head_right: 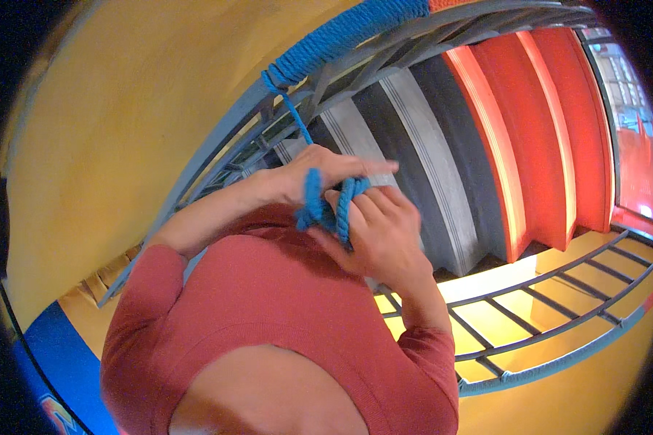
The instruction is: The person wraps blue rope around a staircase railing, ties it into multiple knots, and then secures the end of the rope with white tape using a pair of scissors to cut the tape.
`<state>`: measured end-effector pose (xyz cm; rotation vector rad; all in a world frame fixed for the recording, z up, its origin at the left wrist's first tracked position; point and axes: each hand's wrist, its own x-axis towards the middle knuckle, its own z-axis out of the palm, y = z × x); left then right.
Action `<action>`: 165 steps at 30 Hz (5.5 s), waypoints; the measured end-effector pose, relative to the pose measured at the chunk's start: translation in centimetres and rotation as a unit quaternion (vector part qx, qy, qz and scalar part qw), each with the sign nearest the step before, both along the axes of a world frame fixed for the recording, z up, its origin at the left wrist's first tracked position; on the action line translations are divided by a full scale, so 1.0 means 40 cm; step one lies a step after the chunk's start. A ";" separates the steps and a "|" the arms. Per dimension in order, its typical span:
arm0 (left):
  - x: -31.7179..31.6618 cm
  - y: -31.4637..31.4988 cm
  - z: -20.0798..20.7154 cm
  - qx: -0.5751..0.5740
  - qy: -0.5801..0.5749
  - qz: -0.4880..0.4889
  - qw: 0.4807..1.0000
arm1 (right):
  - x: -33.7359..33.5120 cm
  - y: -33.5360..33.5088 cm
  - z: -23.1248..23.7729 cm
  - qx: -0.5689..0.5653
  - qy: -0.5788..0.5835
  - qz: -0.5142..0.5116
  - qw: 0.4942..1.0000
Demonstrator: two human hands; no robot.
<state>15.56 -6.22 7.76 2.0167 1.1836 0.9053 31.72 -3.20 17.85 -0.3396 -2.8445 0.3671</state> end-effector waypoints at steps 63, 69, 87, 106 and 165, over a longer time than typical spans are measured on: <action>-0.062 -0.185 -0.103 -0.031 -0.186 0.446 0.875 | -0.298 0.096 -0.389 -0.911 0.263 -0.163 0.272; -0.057 -0.157 -0.102 -0.042 -0.219 0.403 0.888 | -0.304 0.096 -0.386 -0.896 0.261 -0.191 0.305; -0.066 -0.181 -0.121 -0.076 -0.106 0.304 0.944 | -0.288 0.111 -0.454 -0.951 0.175 -0.150 0.208; -0.075 -0.193 -0.144 -0.305 -0.302 0.315 0.846 | -0.254 0.183 -0.427 -0.963 0.205 -0.044 0.167; -0.014 -0.239 -0.053 -0.276 -0.576 0.400 0.658 | -0.163 0.019 -0.386 -0.811 0.167 -0.013 0.561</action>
